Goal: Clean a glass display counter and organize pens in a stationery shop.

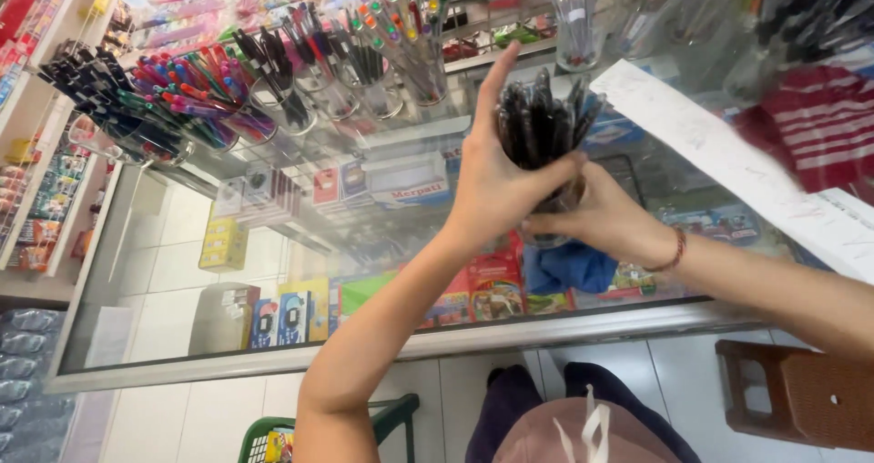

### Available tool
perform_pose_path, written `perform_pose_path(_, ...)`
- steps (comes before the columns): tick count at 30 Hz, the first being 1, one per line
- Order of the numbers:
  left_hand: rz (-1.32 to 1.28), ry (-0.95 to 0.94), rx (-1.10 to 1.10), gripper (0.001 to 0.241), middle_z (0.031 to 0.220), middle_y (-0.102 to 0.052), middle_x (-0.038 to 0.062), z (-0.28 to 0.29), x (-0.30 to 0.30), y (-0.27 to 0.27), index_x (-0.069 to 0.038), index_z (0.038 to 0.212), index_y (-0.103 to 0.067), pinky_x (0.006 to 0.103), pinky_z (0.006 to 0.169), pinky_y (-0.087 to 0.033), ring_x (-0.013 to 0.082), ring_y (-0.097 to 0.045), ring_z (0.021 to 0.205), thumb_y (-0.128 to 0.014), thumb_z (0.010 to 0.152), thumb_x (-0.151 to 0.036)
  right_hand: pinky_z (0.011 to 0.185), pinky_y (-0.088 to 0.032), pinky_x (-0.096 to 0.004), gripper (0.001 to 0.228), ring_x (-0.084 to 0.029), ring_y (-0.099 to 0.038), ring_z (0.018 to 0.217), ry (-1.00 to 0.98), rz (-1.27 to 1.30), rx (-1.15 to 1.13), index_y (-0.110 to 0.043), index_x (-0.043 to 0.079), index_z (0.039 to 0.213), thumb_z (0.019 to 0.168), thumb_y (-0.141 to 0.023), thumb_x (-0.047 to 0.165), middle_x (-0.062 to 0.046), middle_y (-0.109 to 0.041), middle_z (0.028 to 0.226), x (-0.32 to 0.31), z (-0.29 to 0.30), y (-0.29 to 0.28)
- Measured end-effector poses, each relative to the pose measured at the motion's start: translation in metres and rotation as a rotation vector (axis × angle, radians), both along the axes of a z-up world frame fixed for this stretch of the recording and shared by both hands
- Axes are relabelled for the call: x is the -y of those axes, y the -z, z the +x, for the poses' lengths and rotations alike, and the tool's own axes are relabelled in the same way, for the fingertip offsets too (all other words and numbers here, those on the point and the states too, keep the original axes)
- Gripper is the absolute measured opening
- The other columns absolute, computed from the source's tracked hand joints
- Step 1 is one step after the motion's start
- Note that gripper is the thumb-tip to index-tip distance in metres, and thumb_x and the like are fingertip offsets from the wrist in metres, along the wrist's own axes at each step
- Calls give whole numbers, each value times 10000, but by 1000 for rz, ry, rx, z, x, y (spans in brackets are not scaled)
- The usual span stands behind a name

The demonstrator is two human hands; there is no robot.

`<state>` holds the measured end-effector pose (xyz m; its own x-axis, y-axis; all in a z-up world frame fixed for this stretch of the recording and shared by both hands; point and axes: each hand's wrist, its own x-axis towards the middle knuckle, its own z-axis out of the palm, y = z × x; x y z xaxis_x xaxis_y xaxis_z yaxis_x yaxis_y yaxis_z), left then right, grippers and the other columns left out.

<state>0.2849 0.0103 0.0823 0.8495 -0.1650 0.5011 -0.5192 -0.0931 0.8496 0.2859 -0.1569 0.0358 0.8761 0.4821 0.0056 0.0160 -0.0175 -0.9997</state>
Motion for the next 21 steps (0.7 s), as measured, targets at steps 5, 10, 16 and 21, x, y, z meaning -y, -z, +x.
perform_pose_path(5, 24, 85, 100, 1239, 1344, -668, 200, 65, -52, 18, -151, 1657, -20, 376, 1092, -546, 267, -704, 1231, -928, 823, -272, 795, -591, -282, 429, -123, -706, 919, 32, -30, 116, -650, -30, 1158, 795, -840, 98, -75, -752, 1029, -33, 61, 19)
perform_pose_path(10, 145, -190, 4, 973, 1405, -586, 243, 111, -107, 54, -168, 1684, -134, 376, 1005, -567, 282, -680, 1223, -781, 980, -348, 823, -572, -263, 450, -101, -678, 978, 213, -18, 124, -662, 22, 1172, 778, -864, 100, -24, -730, 1081, -62, 120, 32)
perform_pose_path(16, 489, -449, 202, 691, 1211, -599, 193, 124, -144, 74, -168, 1564, -398, 418, 788, -574, 290, -698, 926, -701, 943, -173, 972, -574, -288, 736, -136, -669, 1151, 421, 137, 228, -459, 35, 1335, 759, -909, 126, -60, -674, 1256, -78, 167, 49)
perform_pose_path(21, 754, -531, 423, 473, 1242, -614, 146, 145, -145, 91, -160, 1398, -606, 430, 791, -568, 335, -677, 940, -607, 952, -2, 1087, -507, -358, 829, -225, -638, 1246, 612, -109, 468, -474, 7, 1400, 745, -957, 165, -120, -653, 1331, -85, 192, 59)
